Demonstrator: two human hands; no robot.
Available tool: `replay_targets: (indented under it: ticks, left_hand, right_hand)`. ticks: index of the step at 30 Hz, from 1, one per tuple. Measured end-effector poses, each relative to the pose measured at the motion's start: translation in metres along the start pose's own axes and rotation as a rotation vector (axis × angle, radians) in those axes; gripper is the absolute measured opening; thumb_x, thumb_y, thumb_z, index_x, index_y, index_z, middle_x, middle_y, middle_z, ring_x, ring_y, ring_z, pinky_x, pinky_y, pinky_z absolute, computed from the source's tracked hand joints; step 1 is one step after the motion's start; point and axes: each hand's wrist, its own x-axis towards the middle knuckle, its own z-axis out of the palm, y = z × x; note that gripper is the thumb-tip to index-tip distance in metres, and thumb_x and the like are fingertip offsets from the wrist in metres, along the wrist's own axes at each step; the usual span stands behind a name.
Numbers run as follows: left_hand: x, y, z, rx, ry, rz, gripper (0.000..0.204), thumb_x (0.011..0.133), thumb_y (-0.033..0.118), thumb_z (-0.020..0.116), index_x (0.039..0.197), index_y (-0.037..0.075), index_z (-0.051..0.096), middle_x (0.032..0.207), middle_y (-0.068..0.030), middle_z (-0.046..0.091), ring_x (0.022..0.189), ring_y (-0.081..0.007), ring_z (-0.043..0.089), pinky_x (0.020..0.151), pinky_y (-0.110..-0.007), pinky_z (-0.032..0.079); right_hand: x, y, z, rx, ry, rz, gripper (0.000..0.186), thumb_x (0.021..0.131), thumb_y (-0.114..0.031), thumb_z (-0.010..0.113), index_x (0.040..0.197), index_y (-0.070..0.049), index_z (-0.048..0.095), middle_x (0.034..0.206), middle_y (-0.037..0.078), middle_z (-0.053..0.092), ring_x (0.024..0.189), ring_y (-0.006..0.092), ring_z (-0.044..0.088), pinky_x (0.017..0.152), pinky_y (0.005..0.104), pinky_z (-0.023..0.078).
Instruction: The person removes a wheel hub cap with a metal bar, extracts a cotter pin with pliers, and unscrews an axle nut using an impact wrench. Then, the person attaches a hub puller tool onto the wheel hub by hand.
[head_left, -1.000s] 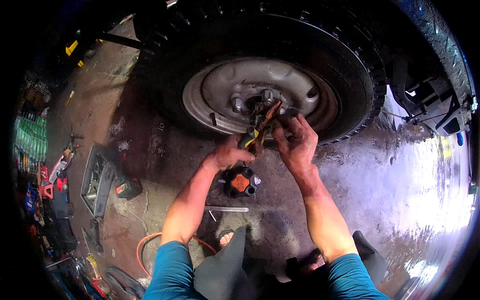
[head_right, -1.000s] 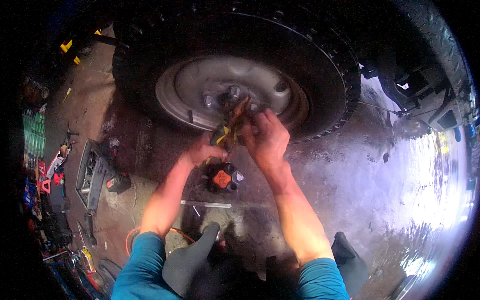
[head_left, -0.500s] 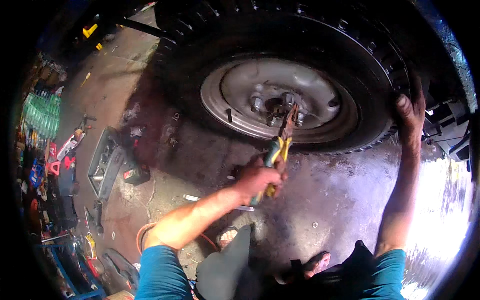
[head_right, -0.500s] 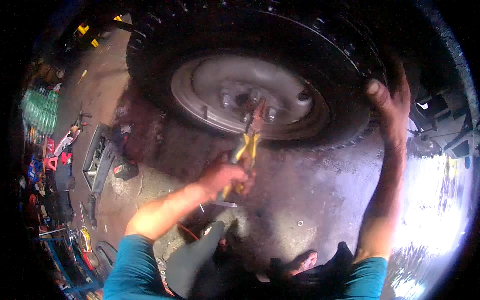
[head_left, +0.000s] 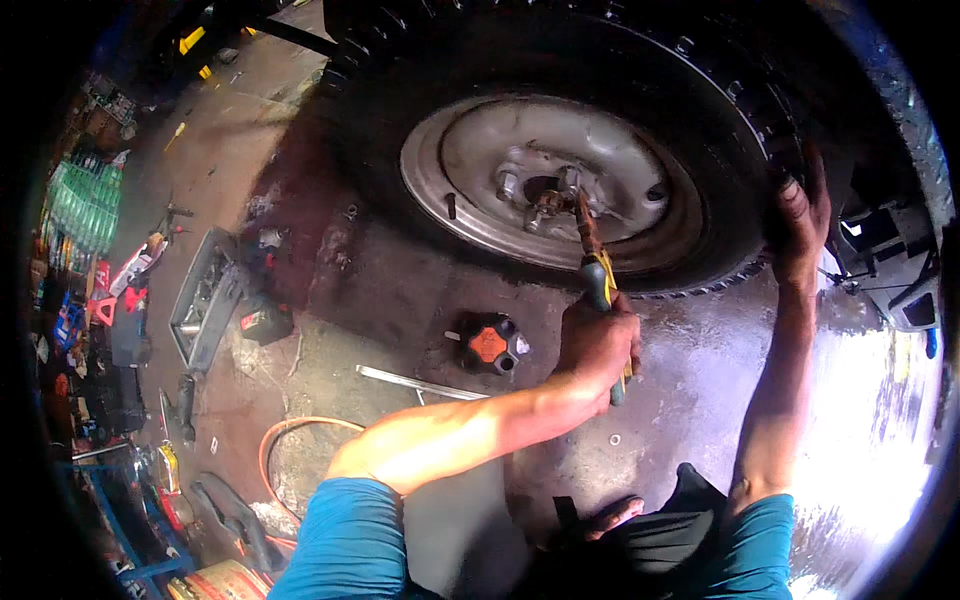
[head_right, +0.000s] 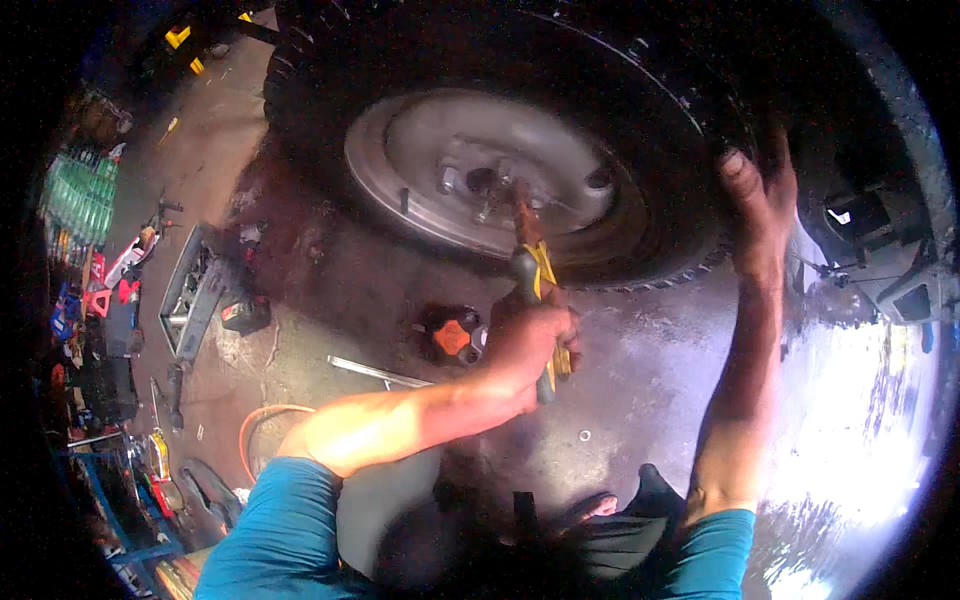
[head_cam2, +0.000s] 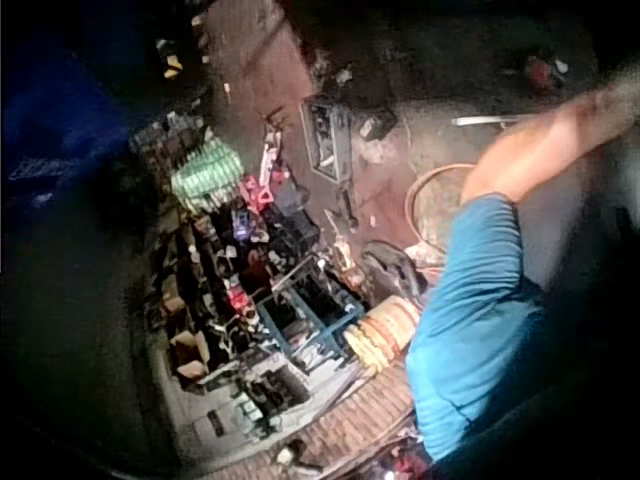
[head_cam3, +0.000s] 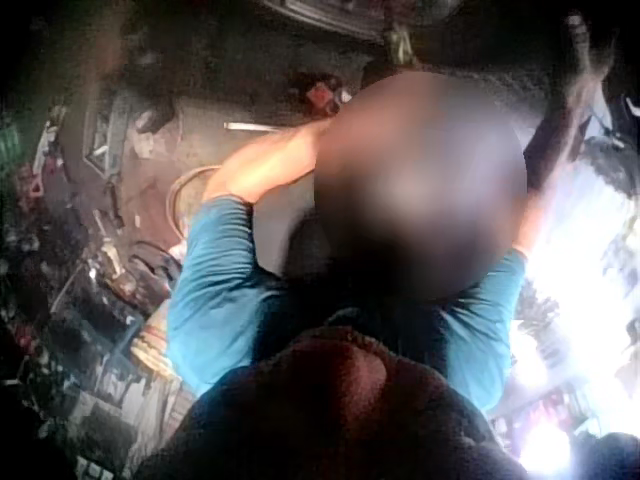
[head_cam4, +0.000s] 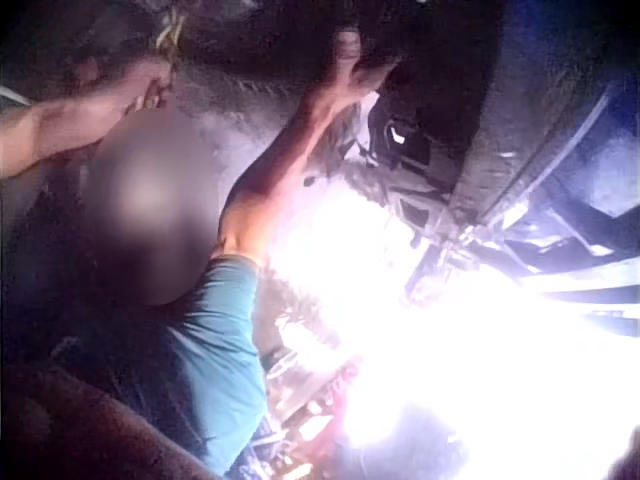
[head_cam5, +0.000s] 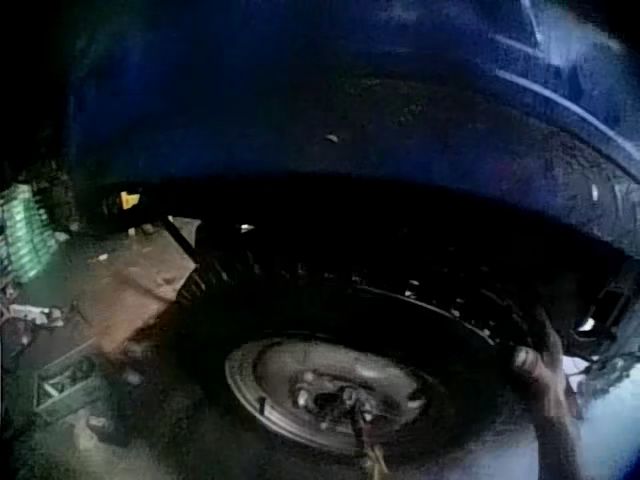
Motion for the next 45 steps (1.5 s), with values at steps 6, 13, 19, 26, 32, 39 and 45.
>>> replay_targets:
  ticks: [6, 13, 19, 26, 32, 39, 45]
  left_hand:
    - [0.011, -0.005, 0.060, -0.245, 0.050, 0.091, 0.010, 0.071, 0.002, 0.049, 0.076, 0.007, 0.042, 0.064, -0.0047, 0.046, 0.054, -0.0147, 0.048, 0.045, -0.030, 0.042]
    - [0.031, -0.032, 0.069, -0.044, 0.300, 0.414, 0.010, 0.077, 0.009, 0.052, 0.079, 0.006, 0.043, 0.071, -0.0046, 0.047, 0.062, -0.0148, 0.050, 0.052, -0.031, 0.044]
    - [0.025, -0.015, -0.060, 0.109, -0.434, -0.023, 0.029, 0.073, -0.001, 0.050, 0.101, 0.006, 0.048, 0.100, -0.0080, 0.052, 0.098, -0.0214, 0.058, 0.082, -0.036, 0.051]
    - [0.045, 0.054, -0.137, 0.485, -0.601, 0.024, 0.048, 0.065, -0.001, 0.053, 0.113, 0.000, 0.053, 0.115, -0.0141, 0.055, 0.111, -0.0253, 0.053, 0.090, -0.034, 0.045]
    - [0.071, 0.069, -0.152, 0.540, -0.665, 0.039, 0.035, 0.061, -0.001, 0.058, 0.096, 0.000, 0.059, 0.089, -0.0097, 0.061, 0.082, -0.0179, 0.060, 0.072, -0.031, 0.050]
    - [0.035, 0.023, -0.102, 0.369, -0.289, 0.013, 0.008, 0.067, 0.001, 0.058, 0.074, 0.001, 0.055, 0.068, -0.0083, 0.059, 0.060, -0.0172, 0.059, 0.054, -0.030, 0.049]
    - [0.002, 0.007, -0.010, -0.075, 0.000, -0.037, 0.003, 0.073, 0.004, 0.051, 0.073, 0.005, 0.049, 0.061, -0.0036, 0.048, 0.048, -0.0135, 0.051, 0.037, -0.029, 0.043]
  right_hand:
    - [0.003, 0.000, -0.007, 0.024, 0.001, 0.054, 0.099, 0.067, -0.053, 0.071, 0.136, 0.004, 0.028, 0.128, 0.022, 0.044, 0.115, 0.0297, 0.046, 0.098, 0.0364, 0.035]
    - [0.005, -0.005, -0.011, -0.013, -0.046, 0.051, 0.101, 0.068, -0.055, 0.069, 0.138, 0.003, 0.024, 0.129, 0.024, 0.043, 0.117, 0.0309, 0.044, 0.098, 0.0383, 0.036]
    - [-0.002, -0.001, -0.010, -0.056, -0.048, 0.040, 0.093, 0.073, -0.053, 0.065, 0.138, 0.001, 0.026, 0.130, 0.019, 0.043, 0.117, 0.0258, 0.043, 0.100, 0.0332, 0.032]
    - [-0.008, 0.022, -0.018, 0.026, -0.015, 0.100, 0.094, 0.073, -0.052, 0.065, 0.137, 0.004, 0.025, 0.129, 0.018, 0.043, 0.117, 0.0251, 0.042, 0.100, 0.0326, 0.031]
    - [-0.007, 0.020, -0.011, 0.061, -0.033, -0.013, 0.092, 0.074, -0.050, 0.065, 0.137, 0.005, 0.026, 0.127, 0.017, 0.045, 0.116, 0.0242, 0.043, 0.099, 0.0325, 0.031]
    - [-0.009, 0.023, -0.019, 0.074, -0.030, -0.032, 0.097, 0.069, -0.054, 0.069, 0.136, 0.003, 0.028, 0.129, 0.020, 0.044, 0.117, 0.0267, 0.043, 0.098, 0.0346, 0.034]
    - [-0.006, 0.022, -0.007, 0.160, -0.035, 0.023, 0.095, 0.071, -0.053, 0.067, 0.136, 0.003, 0.027, 0.131, 0.019, 0.042, 0.119, 0.0280, 0.041, 0.100, 0.0356, 0.032]
